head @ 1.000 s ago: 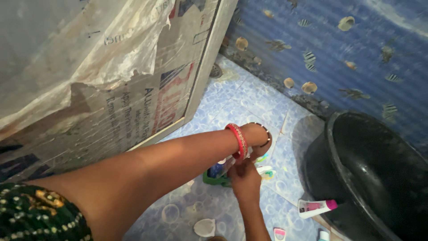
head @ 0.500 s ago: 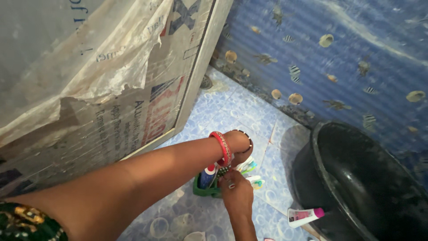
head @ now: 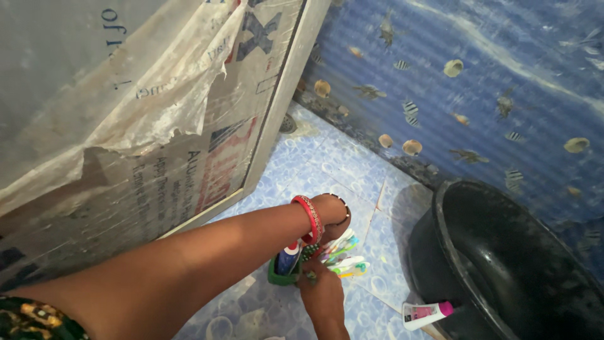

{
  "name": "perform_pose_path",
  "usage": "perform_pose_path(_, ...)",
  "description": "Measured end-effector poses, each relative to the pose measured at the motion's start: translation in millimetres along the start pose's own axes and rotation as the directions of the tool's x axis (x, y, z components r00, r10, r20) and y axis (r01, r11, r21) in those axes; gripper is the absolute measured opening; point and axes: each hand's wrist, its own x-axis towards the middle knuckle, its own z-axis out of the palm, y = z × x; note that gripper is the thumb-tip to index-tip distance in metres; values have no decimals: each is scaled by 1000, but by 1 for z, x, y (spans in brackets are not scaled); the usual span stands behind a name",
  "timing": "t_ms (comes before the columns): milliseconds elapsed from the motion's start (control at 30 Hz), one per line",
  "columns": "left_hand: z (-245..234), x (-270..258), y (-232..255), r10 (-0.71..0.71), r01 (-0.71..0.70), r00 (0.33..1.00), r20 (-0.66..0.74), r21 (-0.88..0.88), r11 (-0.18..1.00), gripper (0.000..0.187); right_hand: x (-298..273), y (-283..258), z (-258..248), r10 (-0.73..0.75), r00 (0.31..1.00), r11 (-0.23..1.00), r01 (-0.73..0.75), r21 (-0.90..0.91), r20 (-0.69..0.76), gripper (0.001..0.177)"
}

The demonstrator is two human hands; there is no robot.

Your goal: The person organizes various bathroom items on the floor, including toothbrushes, toothpaste tubes, and plastic containers. They pick up toothbrushes and place them into a green basket and a pink basket, while also handling toothpaste tubes and other small items.

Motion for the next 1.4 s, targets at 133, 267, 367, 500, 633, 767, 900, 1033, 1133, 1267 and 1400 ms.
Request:
perform_pose_path(133,3,-5,-6,-4,3,1000,11,17,1000,25,4,16,9,-40,998,999,41,31,-38,23)
perform_pose_path(267,8,-16,-10,-8,6,999,33,41,999,25,9,22,13,-73,993,992,82,96,-98,19)
perform_pose_path(367,8,-23,-8,-2,-1,999,48,62,998,24,11,22,10,-38,997,990,47,132,-72,20)
perform_pose_path(500,6,-30,2,19,-26,998,66,93,995,23,14,25,14,-95,990,993,101,61,-102,17)
perform_pose_path(633,6,-36,9,45,-54,996,76,112,992,22,12,28,17,-62,995,998,64,23,-83,18)
perform_pose_path(767,8,-37,5,88,-89,996,9,142,986,21,14,26,5,-74,990,983,93,156,-123,22)
perform_pose_path(900,24,-28,-9,267,-175,913,-308,294,940,22,12,36,4,-10,999,994,15,110,-43,30)
perform_pose_path(1033,45,-10,-13,178,-146,967,-181,179,973,24,5,47,15,-54,998,995,57,77,-38,36)
perform_pose_path(1133,50,-5,-11,130,-118,987,-93,128,985,25,5,43,14,26,999,992,-29,121,23,32)
perform_pose_path(1267,38,-8,-2,103,-95,990,-91,93,991,28,2,38,7,55,997,984,-65,165,63,31)
perform_pose_path(1400,26,-15,0,106,-93,980,-169,85,992,31,2,39,10,89,995,970,-99,223,52,35)
